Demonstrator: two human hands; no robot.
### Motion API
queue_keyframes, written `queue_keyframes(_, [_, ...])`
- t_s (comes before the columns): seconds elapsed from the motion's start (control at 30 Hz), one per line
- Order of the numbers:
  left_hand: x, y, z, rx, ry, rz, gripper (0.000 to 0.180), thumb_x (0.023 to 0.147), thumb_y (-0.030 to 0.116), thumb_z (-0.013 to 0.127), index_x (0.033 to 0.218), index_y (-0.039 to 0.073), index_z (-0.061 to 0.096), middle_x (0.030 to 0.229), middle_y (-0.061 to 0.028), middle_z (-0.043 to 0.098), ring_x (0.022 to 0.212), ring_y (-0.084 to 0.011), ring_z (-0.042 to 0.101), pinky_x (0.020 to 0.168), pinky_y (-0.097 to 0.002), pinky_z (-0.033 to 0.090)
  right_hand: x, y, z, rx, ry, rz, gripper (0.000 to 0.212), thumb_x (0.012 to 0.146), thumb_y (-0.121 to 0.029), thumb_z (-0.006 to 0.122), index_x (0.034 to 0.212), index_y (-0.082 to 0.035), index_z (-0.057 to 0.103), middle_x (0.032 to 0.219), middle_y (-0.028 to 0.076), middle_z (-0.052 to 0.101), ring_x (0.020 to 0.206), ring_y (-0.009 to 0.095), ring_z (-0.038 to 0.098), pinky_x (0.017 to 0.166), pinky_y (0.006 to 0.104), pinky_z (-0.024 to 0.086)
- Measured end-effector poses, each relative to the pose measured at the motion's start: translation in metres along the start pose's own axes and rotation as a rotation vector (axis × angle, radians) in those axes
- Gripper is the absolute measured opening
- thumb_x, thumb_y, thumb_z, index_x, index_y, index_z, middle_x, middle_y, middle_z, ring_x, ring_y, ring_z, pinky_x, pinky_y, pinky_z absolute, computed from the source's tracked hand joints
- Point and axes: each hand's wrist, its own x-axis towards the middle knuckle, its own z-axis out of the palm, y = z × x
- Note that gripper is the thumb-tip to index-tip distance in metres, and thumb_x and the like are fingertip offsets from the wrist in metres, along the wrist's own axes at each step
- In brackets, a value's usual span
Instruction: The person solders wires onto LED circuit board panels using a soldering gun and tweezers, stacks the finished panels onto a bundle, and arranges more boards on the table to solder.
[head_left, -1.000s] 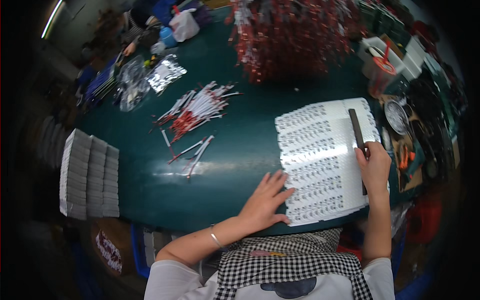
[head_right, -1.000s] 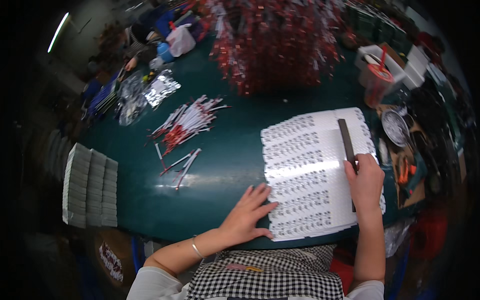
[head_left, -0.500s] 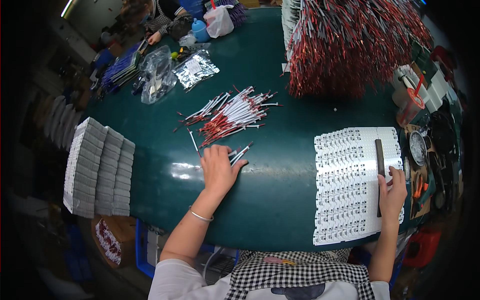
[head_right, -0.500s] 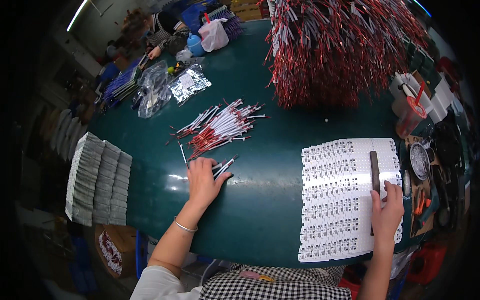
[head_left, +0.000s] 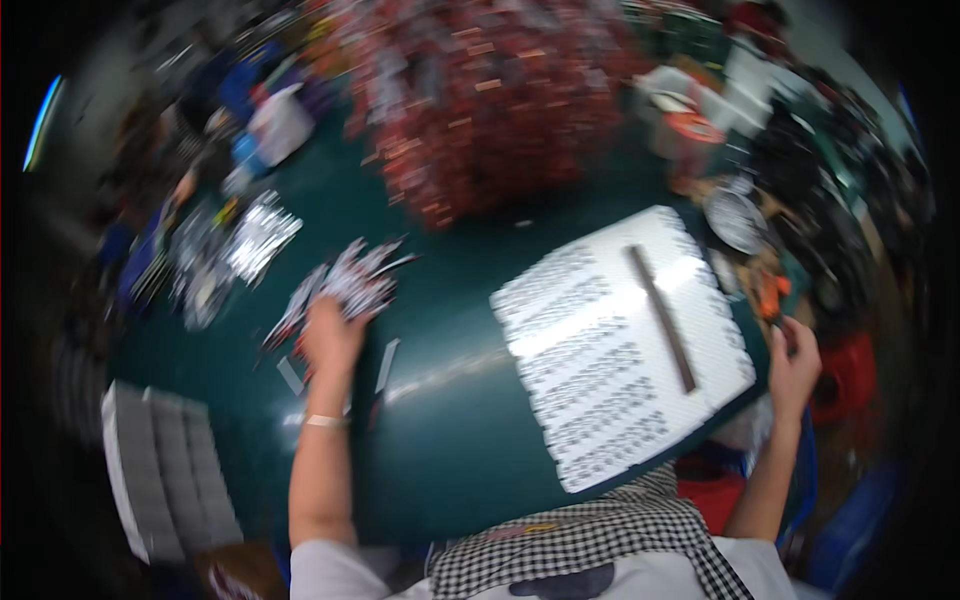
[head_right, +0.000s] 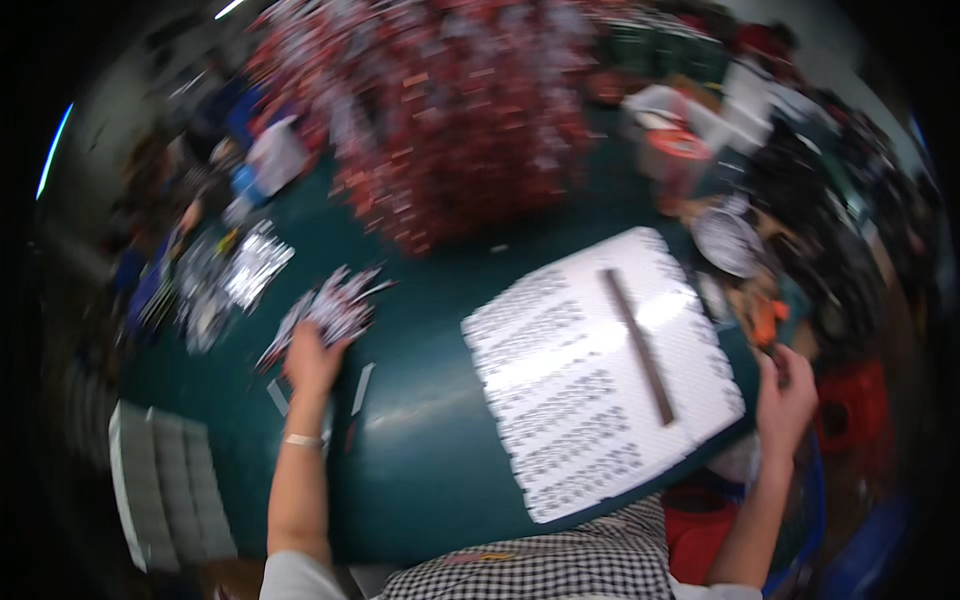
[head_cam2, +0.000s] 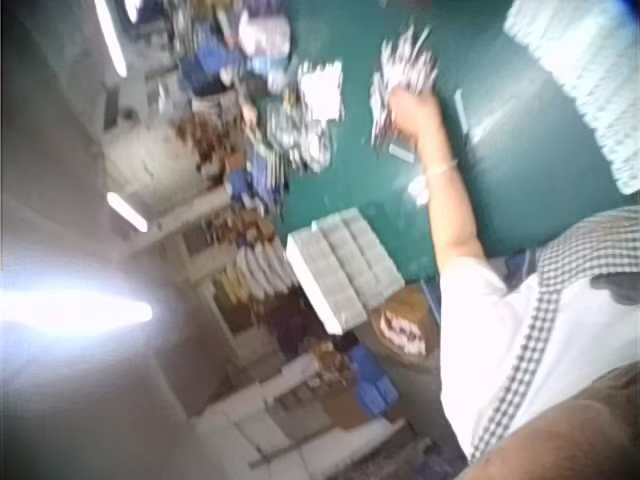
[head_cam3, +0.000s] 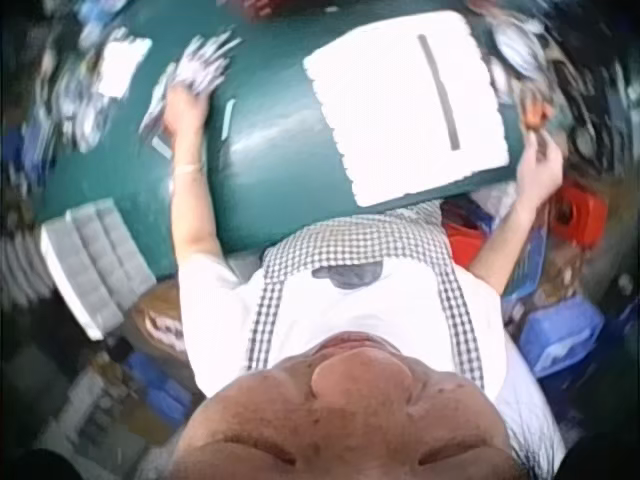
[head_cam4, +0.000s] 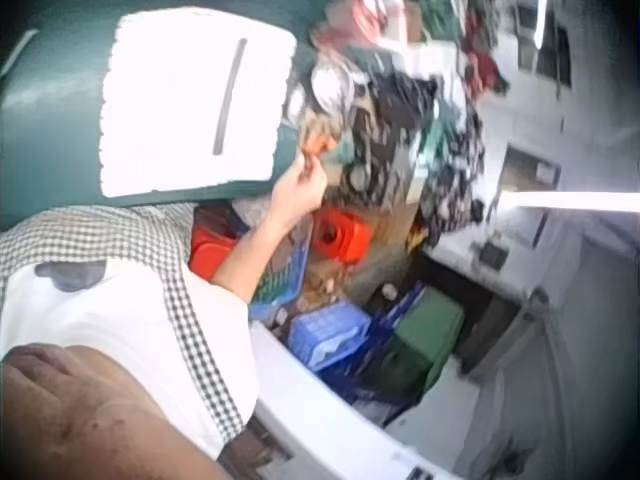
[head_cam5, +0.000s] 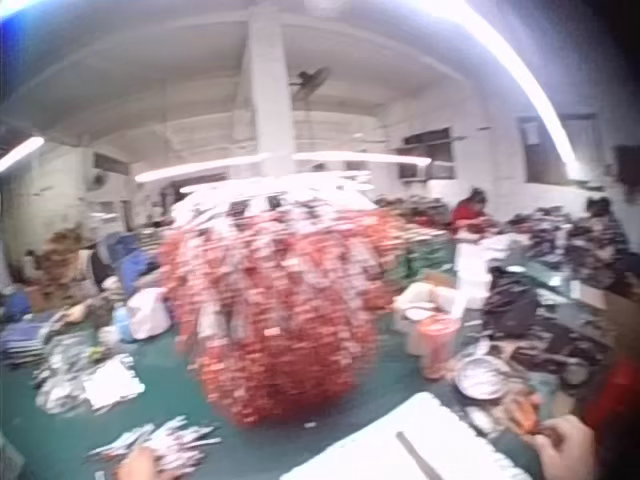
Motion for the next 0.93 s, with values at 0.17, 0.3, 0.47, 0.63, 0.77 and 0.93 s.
queue_keyframes(0.17, [0.005, 0.001, 0.004, 0.037, 0.049, 0.190, 0.030, 0.077, 0.018, 0.071, 0.096, 0.000, 0.055, 0.101, -0.0182, 0.056, 0.096, -0.0390, 0.052, 0.082, -0.0460, 0.044, 0.007, 0.050, -0.005, -0.099, 0.076, 0.141, 0.024, 0.083, -0.016, 0.067, 0.099, 0.001, 0.064, 0.090, 0.015, 0.063, 0.079, 0.028, 0.064, 0.073, 0.0360, 0.049])
queue_keyframes(0.3, [0.014, -0.005, 0.002, 0.053, 0.110, 0.261, 0.019, 0.081, 0.011, 0.065, 0.093, -0.001, 0.057, 0.098, -0.0193, 0.059, 0.095, -0.0394, 0.052, 0.082, -0.0479, 0.042, 0.020, 0.077, 0.015, -0.170, 0.120, 0.196, 0.036, 0.086, -0.031, 0.065, 0.100, 0.002, 0.064, 0.093, 0.019, 0.064, 0.084, 0.034, 0.063, 0.077, 0.0412, 0.049])
queue_keyframes(0.47, [0.018, 0.003, -0.019, -0.029, 0.273, 0.033, 0.009, 0.083, 0.010, 0.056, 0.088, 0.003, 0.058, 0.086, -0.0206, 0.062, 0.082, -0.0416, 0.060, 0.069, -0.0530, 0.044, 0.045, 0.126, 0.048, -0.105, 0.023, 0.309, 0.054, 0.076, -0.046, 0.072, 0.104, 0.000, 0.065, 0.092, 0.022, 0.068, 0.090, 0.038, 0.065, 0.078, 0.0426, 0.050])
queue_keyframes(0.63, [0.016, 0.018, -0.047, -0.126, 0.421, 0.161, 0.027, 0.071, 0.001, 0.057, 0.097, 0.007, 0.058, 0.084, -0.0179, 0.063, 0.078, -0.0390, 0.062, 0.066, -0.0481, 0.049, 0.063, 0.160, 0.049, 0.530, 0.004, 0.486, 0.031, 0.083, -0.025, 0.069, 0.105, -0.004, 0.062, 0.080, 0.007, 0.062, 0.065, 0.018, 0.061, 0.056, 0.0294, 0.047])
queue_keyframes(0.77, [0.011, 0.077, -0.032, -0.322, 0.252, 0.221, 0.018, 0.070, 0.003, 0.058, 0.086, 0.003, 0.066, 0.092, -0.0208, 0.063, 0.088, -0.0390, 0.062, 0.078, -0.0474, 0.050, 0.052, 0.149, 0.034, 0.727, 0.089, 0.693, 0.028, 0.086, -0.020, 0.067, 0.108, -0.008, 0.055, 0.075, 0.000, 0.054, 0.053, 0.009, 0.052, 0.043, 0.0225, 0.039])
queue_keyframes(0.93, [0.012, 0.144, 0.007, -0.343, -0.228, 0.079, 0.019, 0.071, 0.014, 0.067, 0.086, 0.003, 0.068, 0.105, -0.0249, 0.064, 0.098, -0.0395, 0.061, 0.087, -0.0421, 0.050, 0.011, 0.123, -0.003, 1.364, 0.327, 0.509, 0.042, 0.088, -0.019, 0.065, 0.125, -0.008, 0.049, 0.097, 0.004, 0.061, 0.079, 0.012, 0.056, 0.071, 0.0305, 0.047])
